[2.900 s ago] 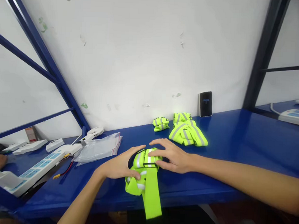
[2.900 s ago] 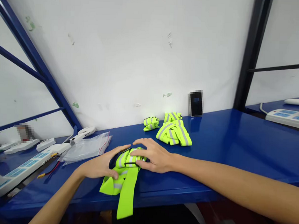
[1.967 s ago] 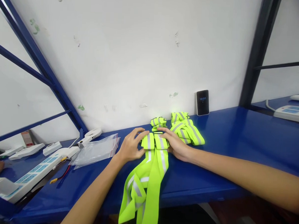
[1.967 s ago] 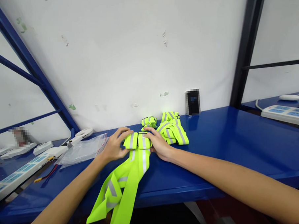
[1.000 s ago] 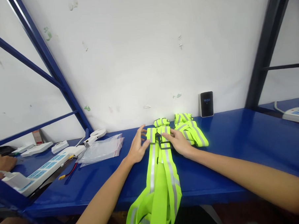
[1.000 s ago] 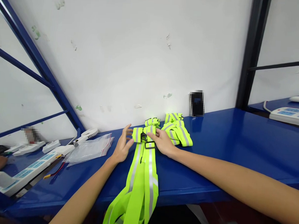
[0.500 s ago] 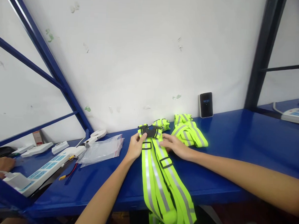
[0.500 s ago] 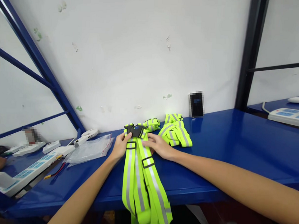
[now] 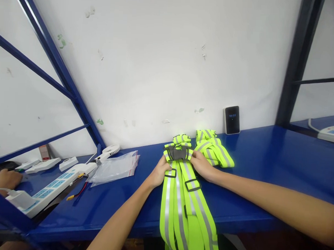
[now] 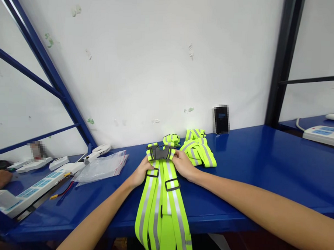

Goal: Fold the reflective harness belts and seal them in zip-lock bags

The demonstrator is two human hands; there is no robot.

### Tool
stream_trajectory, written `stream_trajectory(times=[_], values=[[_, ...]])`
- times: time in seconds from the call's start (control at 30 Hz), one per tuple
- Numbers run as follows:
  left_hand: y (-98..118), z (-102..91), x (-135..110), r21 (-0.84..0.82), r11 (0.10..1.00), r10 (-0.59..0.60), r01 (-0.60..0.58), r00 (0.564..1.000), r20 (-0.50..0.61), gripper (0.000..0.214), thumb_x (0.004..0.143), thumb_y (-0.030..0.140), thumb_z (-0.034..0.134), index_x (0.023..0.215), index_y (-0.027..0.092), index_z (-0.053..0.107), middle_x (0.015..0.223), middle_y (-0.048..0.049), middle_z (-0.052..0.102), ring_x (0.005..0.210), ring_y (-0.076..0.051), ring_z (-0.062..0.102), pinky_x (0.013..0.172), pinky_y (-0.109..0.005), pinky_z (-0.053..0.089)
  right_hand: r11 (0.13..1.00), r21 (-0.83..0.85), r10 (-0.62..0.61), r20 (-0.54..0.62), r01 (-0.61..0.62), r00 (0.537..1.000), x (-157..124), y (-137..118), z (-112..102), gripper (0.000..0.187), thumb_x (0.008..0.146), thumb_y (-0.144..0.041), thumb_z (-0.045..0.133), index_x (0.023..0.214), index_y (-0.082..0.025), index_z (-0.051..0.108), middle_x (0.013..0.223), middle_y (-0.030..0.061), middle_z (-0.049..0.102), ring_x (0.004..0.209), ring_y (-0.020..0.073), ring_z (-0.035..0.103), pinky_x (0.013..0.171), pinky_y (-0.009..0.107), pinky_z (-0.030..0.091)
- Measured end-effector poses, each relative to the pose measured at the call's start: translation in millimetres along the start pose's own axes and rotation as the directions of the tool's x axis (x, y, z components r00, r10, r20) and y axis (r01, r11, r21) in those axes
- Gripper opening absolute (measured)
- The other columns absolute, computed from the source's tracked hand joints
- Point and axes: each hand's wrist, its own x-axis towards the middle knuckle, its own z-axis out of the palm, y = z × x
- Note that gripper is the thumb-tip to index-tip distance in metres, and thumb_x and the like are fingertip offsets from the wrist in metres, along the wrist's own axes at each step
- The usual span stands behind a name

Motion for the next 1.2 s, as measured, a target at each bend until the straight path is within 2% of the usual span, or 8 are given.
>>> stream_trajectory(times=[0.1, 0.2, 0.3, 0.43, 0.63, 0.9, 1.07, 1.2], values=[[5.4, 1.3, 3.3, 0.103, 0.994, 0.049, -0.042, 0.997, -0.064, 0.03, 0.082, 0.027, 0.053, 0.109, 0.016, 0.063, 0.114, -0.005, 0.066, 0.105, -0.023, 0.058, 0.095, -0.034, 0.042, 0.999, -0.027, 0.042, -0.006, -0.042, 0.999, 0.0, 1.1, -0.3, 0.024, 0.077, -0.032, 0.058, 0.09, -0.016, 0.07, 0.079, 0.003, 0.073, 0.076, 0.0248, 0.065, 0.066, 0.032, 0.05], [9.1, 1.5, 7.7, 0.064, 0.996, 0.069, -0.064, 0.995, -0.074, 0.031, 0.078, 0.034, 0.063, 0.1, 0.013, 0.065, 0.104, -0.0067, 0.069, 0.096, -0.023, 0.062, 0.085, -0.032, 0.047, 0.996, -0.023, 0.087, 0.048, -0.086, 0.995, 0.1, 0.9, 0.2, 0.023, 0.075, -0.032, 0.06, 0.086, -0.014, 0.07, 0.076, 0.0028, 0.072, 0.075, 0.0242, 0.065, 0.067, 0.033, 0.049], [10.0, -0.4, 9.4, -0.07, 0.997, -0.035, 0.029, 0.995, -0.089, 0.034, 0.069, 0.034, 0.071, 0.094, 0.012, 0.065, 0.089, -0.0063, 0.072, 0.081, -0.022, 0.066, 0.072, -0.03, 0.05, 0.991, 0.019, 0.13, 0.083, -0.132, 0.988, 0.0, -0.2, 0.5, 0.02, 0.073, -0.032, 0.064, 0.081, -0.014, 0.069, 0.075, 0.0026, 0.072, 0.075, 0.0232, 0.066, 0.069, 0.032, 0.049], [11.2, 0.2, 8.0, -0.235, 0.955, -0.199, 0.182, 0.979, -0.051, 0.031, 0.069, 0.033, 0.071, 0.091, 0.012, 0.063, 0.072, -0.005, 0.071, 0.06, -0.019, 0.066, 0.058, -0.028, 0.05, 0.986, 0.09, 0.137, 0.047, -0.141, 0.989, -0.4, -0.7, -0.3, 0.023, 0.074, -0.038, 0.065, 0.08, -0.016, 0.069, 0.075, 0.0032, 0.072, 0.072, 0.0224, 0.066, 0.067, 0.032, 0.049], [9.2, 5.2, 8.4, -0.335, 0.912, -0.25, 0.236, 0.968, 0.001, 0.038, 0.072, 0.031, 0.07, 0.105, 0.014, 0.057, 0.075, -0.0046, 0.071, 0.058, -0.017, 0.066, 0.059, -0.029, 0.052, 0.965, 0.25, 0.064, 0.087, -0.084, 0.994, -1.5, -0.1, 1.7, 0.026, 0.073, -0.032, 0.071, 0.093, -0.018, 0.068, 0.082, 0.0027, 0.074, 0.073, 0.0212, 0.068, 0.07, 0.033, 0.053], [3.6, 4.1, 9.2, -0.282, 0.931, -0.252, 0.231, 0.967, -0.037, 0.034, 0.074, 0.035, 0.068, 0.099, 0.012, 0.064, 0.072, -0.0055, 0.071, 0.058, -0.017, 0.065, 0.058, -0.028, 0.051, 0.904, 0.348, 0.205, 0.152, -0.246, 0.967, -5.5, -5.4, 8.3, 0.02, 0.069, -0.026, 0.073, 0.086, -0.017, 0.067, 0.08, 0.0067, 0.075, 0.068, 0.0209, 0.07, 0.065, 0.031, 0.055], [2.4, 1.1, 9.7, -0.145, 0.972, -0.197, 0.185, 0.978, -0.07, 0.03, 0.074, 0.035, 0.068, 0.09, 0.01, 0.067, 0.072, -0.0052, 0.07, 0.052, -0.014, 0.061, 0.05, -0.024, 0.046, 0.92, 0.31, 0.215, 0.11, -0.239, 0.97, -6.7, -6.4, 11.3, 0.017, 0.07, -0.029, 0.072, 0.081, -0.016, 0.068, 0.08, 0.0072, 0.075, 0.07, 0.0221, 0.07, 0.067, 0.033, 0.055], [5.0, 1.2, 9.3, -0.038, 0.993, -0.114, 0.111, 0.986, -0.118, 0.025, 0.073, 0.03, 0.067, 0.089, 0.011, 0.067, 0.079, -0.0051, 0.072, 0.063, -0.016, 0.064, 0.057, -0.024, 0.048, 0.94, 0.271, 0.196, 0.075, -0.21, 0.978, -6.6, -2.6, 13.0, 0.021, 0.071, -0.033, 0.072, 0.084, -0.017, 0.069, 0.079, 0.0058, 0.075, 0.071, 0.023, 0.069, 0.066, 0.034, 0.054]])
